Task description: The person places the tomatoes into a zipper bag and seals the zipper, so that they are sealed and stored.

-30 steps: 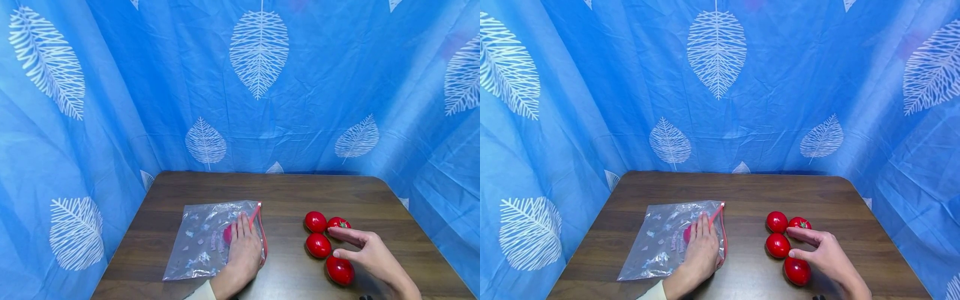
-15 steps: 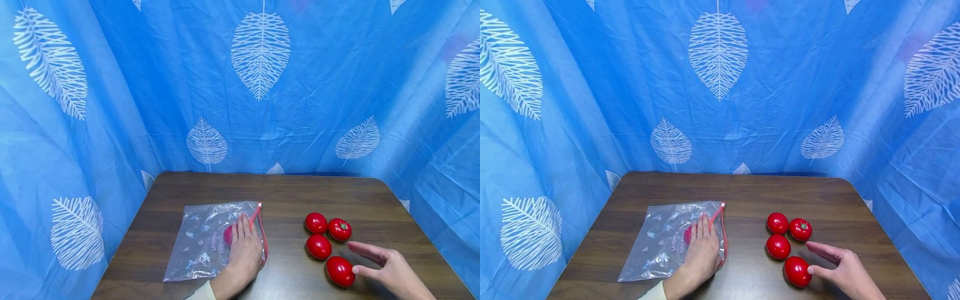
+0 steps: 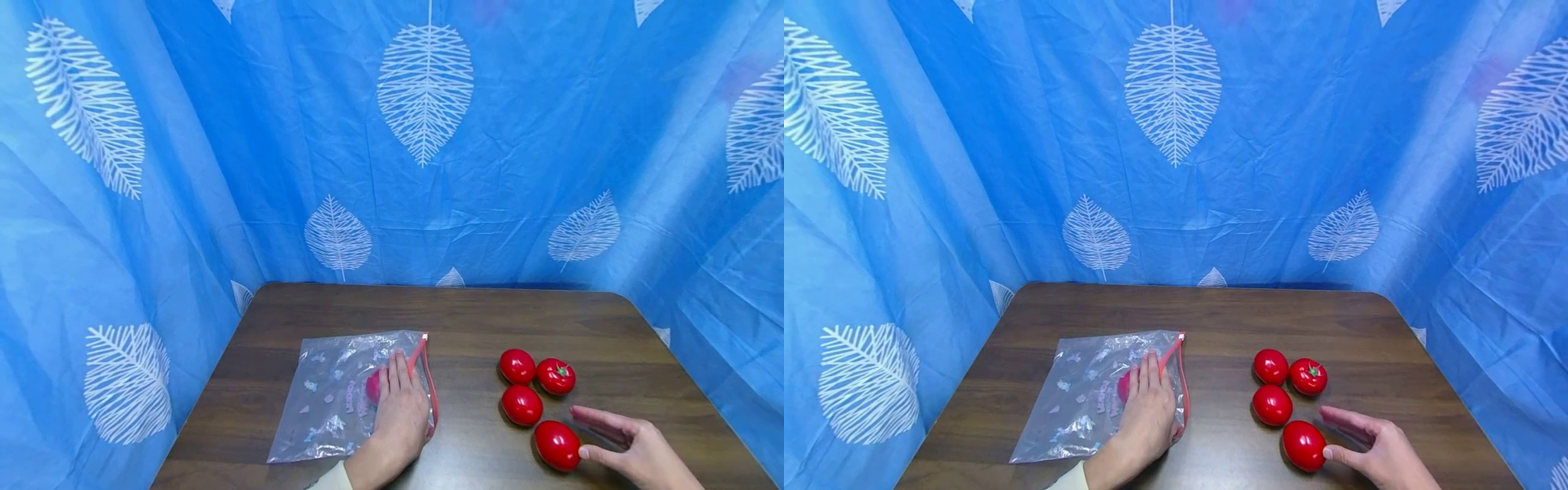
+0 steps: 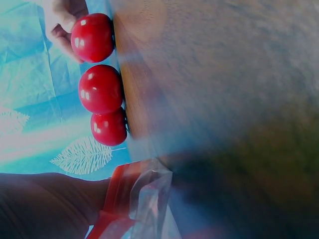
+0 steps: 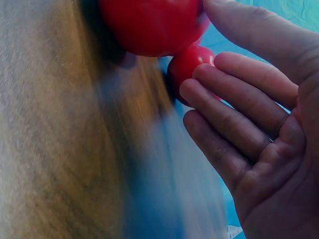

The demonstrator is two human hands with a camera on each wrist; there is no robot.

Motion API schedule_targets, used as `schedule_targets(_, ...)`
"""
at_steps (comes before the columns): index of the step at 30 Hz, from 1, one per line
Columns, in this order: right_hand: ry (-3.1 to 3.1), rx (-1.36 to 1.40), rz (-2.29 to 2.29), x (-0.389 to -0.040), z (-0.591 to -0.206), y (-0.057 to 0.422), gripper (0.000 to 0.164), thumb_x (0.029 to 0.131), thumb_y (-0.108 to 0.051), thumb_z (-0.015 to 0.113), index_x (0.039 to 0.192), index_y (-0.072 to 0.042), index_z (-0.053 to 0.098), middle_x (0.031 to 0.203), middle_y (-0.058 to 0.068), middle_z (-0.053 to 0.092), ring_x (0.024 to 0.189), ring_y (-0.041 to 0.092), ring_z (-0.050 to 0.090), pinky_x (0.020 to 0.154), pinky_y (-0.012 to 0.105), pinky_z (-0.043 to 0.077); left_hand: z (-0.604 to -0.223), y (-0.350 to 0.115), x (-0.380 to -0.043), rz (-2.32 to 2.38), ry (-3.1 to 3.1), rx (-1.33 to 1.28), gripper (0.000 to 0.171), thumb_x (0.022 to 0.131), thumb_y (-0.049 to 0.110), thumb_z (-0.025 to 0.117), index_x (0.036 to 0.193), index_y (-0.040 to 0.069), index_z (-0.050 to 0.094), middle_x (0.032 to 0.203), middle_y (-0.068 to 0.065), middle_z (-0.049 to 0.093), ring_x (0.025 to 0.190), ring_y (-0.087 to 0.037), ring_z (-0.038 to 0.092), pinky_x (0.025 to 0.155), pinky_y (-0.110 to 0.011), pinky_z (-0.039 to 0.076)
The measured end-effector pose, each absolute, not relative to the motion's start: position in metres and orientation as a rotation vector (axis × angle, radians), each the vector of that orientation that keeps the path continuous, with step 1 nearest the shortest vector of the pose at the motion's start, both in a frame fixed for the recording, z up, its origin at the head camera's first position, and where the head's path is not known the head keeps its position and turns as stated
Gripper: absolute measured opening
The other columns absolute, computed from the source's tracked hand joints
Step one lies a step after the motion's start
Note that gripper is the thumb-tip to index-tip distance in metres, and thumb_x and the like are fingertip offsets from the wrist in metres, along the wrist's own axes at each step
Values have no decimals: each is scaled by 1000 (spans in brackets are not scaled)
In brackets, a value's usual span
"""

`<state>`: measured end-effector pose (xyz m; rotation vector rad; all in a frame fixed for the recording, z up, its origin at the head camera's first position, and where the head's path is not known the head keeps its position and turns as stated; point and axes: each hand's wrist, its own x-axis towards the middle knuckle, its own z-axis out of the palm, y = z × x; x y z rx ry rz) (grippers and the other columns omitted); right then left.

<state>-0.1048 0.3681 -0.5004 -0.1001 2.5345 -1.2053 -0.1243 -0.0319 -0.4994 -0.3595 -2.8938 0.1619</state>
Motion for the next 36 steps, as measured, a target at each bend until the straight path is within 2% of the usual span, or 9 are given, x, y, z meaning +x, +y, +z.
schedule_targets(1,2521,-94,-1213,-104,-501,369,74,99,-30,83,155,9,54,151,29,64,122,10,76,90,21,63,-500,-32,-124,162,-2893,-359,90,75,39,97,145,-7,63,159,-35,52,151,-46,52,124,-55,45)
schedule_targets(3,2490,-89,-1246,-103,-503,369,75,99,-30,83,155,9,53,151,30,63,120,4,75,91,21,62,-500,-32,-124,162,-2888,-358,88,76,37,96,145,-7,62,159,-35,52,151,-46,53,124,-55,45)
schedule_targets(8,2429,-112,-1313,-103,-506,369,73,101,-25,81,155,12,50,151,32,63,118,-1,74,91,22,63,-501,-32,-124,156,-2885,-360,70,88,27,86,145,-6,63,159,-35,52,151,-46,52,124,-55,44)
schedule_targets(12,2389,-133,-1337,-103,-507,367,70,103,-22,78,156,13,49,150,33,63,116,-2,74,90,21,62,-502,-32,-124,148,-2908,-356,80,80,32,93,146,-5,64,159,-35,51,152,-46,51,125,-56,44)
schedule_targets(15,2352,-161,-1356,-102,-509,367,68,104,-20,77,155,14,48,149,33,63,112,-11,70,90,19,62,-502,-32,-125,143,-2924,-350,91,72,37,98,146,-4,64,160,-34,51,152,-46,51,125,-56,43)
schedule_targets(18,2298,-195,-1384,-102,-511,366,67,105,-17,75,155,16,47,148,34,63,111,-15,68,91,19,61,-501,-32,-124,145,-2930,-350,91,73,38,98,146,-4,64,160,-34,52,152,-46,51,125,-56,43)
schedule_targets(23,2241,-236,-1401,-101,-513,365,66,105,-16,74,155,17,45,147,35,64,112,-13,69,91,18,61,-501,-31,-123,147,-2922,-353,82,78,33,94,145,-4,65,159,-33,52,152,-46,51,125,-56,44)
schedule_targets(28,2227,-239,-1397,-100,-514,364,68,103,-16,76,155,17,46,148,37,63,112,-12,70,90,17,60,-501,-32,-123,145,-2910,-356,79,79,31,93,144,-4,66,159,-34,53,151,-46,52,125,-56,44)
schedule_targets(36,2283,-167,-1363,-98,-513,360,72,101,-21,80,155,14,49,145,33,66,115,12,77,89,19,62,-501,-32,-124,136,-2924,-366,76,82,28,92,146,-4,65,160,-34,52,152,-47,51,125,-56,43)
